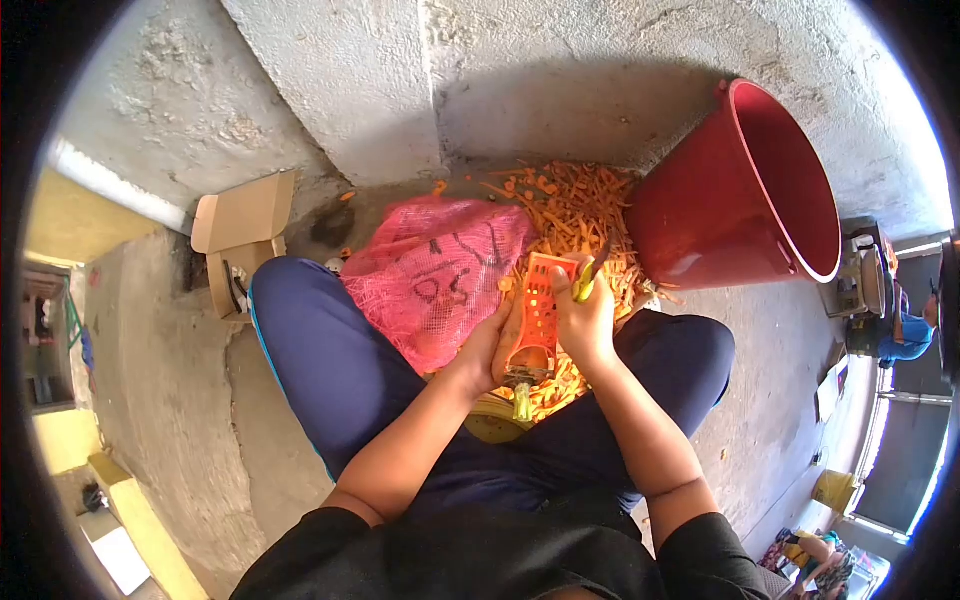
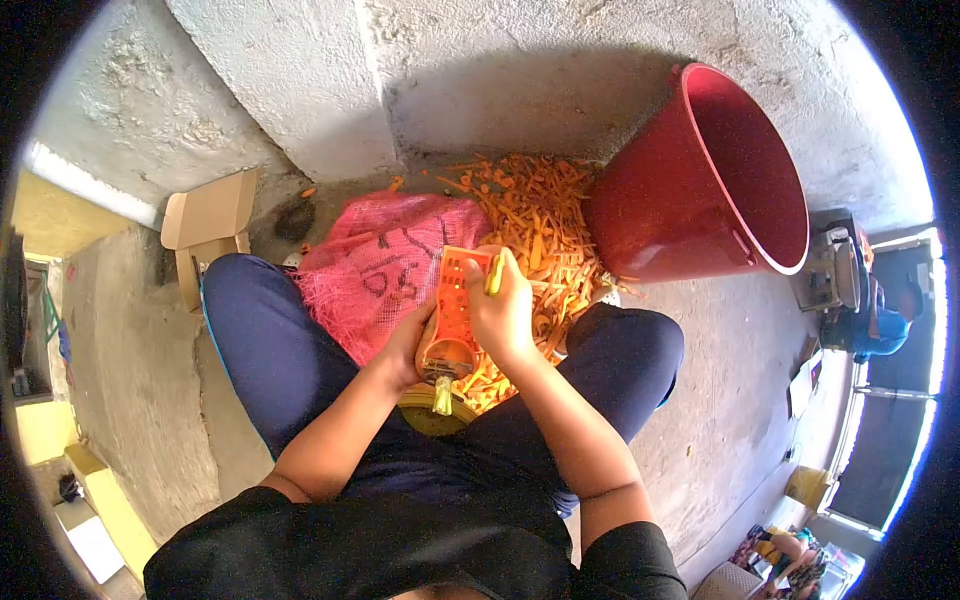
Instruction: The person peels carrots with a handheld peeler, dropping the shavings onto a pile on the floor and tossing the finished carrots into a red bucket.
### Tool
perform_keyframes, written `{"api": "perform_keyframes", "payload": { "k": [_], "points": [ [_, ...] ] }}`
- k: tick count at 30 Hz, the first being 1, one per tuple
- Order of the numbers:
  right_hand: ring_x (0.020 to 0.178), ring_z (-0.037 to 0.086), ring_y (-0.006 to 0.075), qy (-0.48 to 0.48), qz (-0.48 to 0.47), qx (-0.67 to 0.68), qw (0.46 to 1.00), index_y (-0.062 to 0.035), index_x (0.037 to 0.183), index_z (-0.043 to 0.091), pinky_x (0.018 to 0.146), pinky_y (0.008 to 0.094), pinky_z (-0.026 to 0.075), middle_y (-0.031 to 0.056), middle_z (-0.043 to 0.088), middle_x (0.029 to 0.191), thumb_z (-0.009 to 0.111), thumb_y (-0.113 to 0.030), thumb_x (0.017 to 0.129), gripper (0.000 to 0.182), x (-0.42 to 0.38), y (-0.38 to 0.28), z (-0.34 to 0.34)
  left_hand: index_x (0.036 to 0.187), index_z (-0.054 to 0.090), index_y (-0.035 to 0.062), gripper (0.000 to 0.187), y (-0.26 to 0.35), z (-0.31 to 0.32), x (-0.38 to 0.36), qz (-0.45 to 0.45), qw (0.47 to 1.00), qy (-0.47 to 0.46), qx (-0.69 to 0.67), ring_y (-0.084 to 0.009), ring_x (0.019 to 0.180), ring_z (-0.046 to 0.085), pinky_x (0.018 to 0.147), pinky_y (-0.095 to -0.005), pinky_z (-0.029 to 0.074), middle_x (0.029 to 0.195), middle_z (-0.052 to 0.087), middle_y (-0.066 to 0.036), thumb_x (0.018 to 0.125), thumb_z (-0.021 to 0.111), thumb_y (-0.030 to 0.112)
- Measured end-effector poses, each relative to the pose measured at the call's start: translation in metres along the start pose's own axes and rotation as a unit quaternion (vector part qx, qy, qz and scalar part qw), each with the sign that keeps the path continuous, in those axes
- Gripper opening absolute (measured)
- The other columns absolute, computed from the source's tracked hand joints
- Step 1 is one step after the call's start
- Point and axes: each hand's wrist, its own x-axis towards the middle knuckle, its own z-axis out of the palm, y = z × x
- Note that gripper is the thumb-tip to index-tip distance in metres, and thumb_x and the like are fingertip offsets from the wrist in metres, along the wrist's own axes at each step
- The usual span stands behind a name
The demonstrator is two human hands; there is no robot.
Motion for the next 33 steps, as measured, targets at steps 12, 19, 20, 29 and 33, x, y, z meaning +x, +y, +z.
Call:
{"api": "perform_keyframes", "payload": {
  "k": [12, 19, 20, 29, 33],
  "points": [
    [0.062, 0.054, 0.037, 0.041, -0.009, -0.1, 0.994, 0.0011, 0.087, 0.048, 0.056, 0.037, 0.042, 0.0217, 0.054, 0.067, 0.053, -0.015, 0.081, 0.018, 0.009, 0.005, 0.007, 0.11, 0.046, 0.0037, 0.039, 0.007, 0.004, 0.008, 0.044, 0.993, 0.036, 0.103, -0.0228, 0.084, 0.059, 0.073, -0.0373, 0.05, 0.098, 0.057, -0.014, 0.091, 0.026, 0.031],
    [0.058, 0.05, 0.0255, 0.2, 0.046, -0.171, 0.964, 0.0001, 0.088, 0.05, 0.056, 0.0338, 0.041, 0.0165, 0.053, 0.066, 0.053, -0.018, 0.082, 0.019, 0.08, 0.039, -0.044, 0.109, 0.049, 0.0075, 0.036, -0.018, -0.004, -0.012, 0.053, 0.969, 0.069, 0.23, -0.013, 0.078, 0.056, 0.071, -0.028, 0.046, 0.092, 0.057, -0.004, 0.09, 0.032, 0.033],
    [0.059, 0.05, 0.0242, 0.203, 0.064, -0.159, 0.964, -0.0005, 0.088, 0.05, 0.057, 0.0327, 0.041, 0.0152, 0.053, 0.067, 0.053, -0.018, 0.082, 0.019, 0.081, 0.037, -0.048, 0.107, 0.05, 0.0071, 0.036, -0.014, -0.01, -0.011, 0.011, 0.981, 0.053, 0.186, -0.0143, 0.079, 0.057, 0.07, -0.0295, 0.048, 0.09, 0.058, -0.005, 0.089, 0.034, 0.035],
    [0.068, 0.055, 0.0097, -0.025, 0.182, 0.271, 0.945, 0.0007, 0.093, 0.054, 0.062, 0.0245, 0.046, 0.0028, 0.058, 0.078, 0.057, -0.01, 0.08, 0.017, 0.047, 0.028, -0.021, 0.116, 0.044, 0.0095, 0.041, 0.008, -0.011, -0.002, 0.013, 0.997, -0.02, 0.077, -0.017, 0.089, 0.056, 0.079, -0.0322, 0.046, 0.101, 0.055, -0.006, 0.089, 0.033, 0.039],
    [0.069, 0.055, 0.009, -0.113, 0.154, 0.189, 0.963, 0.0009, 0.093, 0.056, 0.062, 0.0245, 0.046, 0.0032, 0.06, 0.08, 0.059, -0.011, 0.079, 0.019, 0.026, 0.013, -0.009, 0.111, 0.046, 0.0046, 0.039, 0.007, -0.002, -0.001, 0.004, 0.999, -0.028, 0.044, -0.0225, 0.086, 0.058, 0.074, -0.0384, 0.049, 0.1, 0.057, -0.01, 0.089, 0.033, 0.035]
  ]
}}
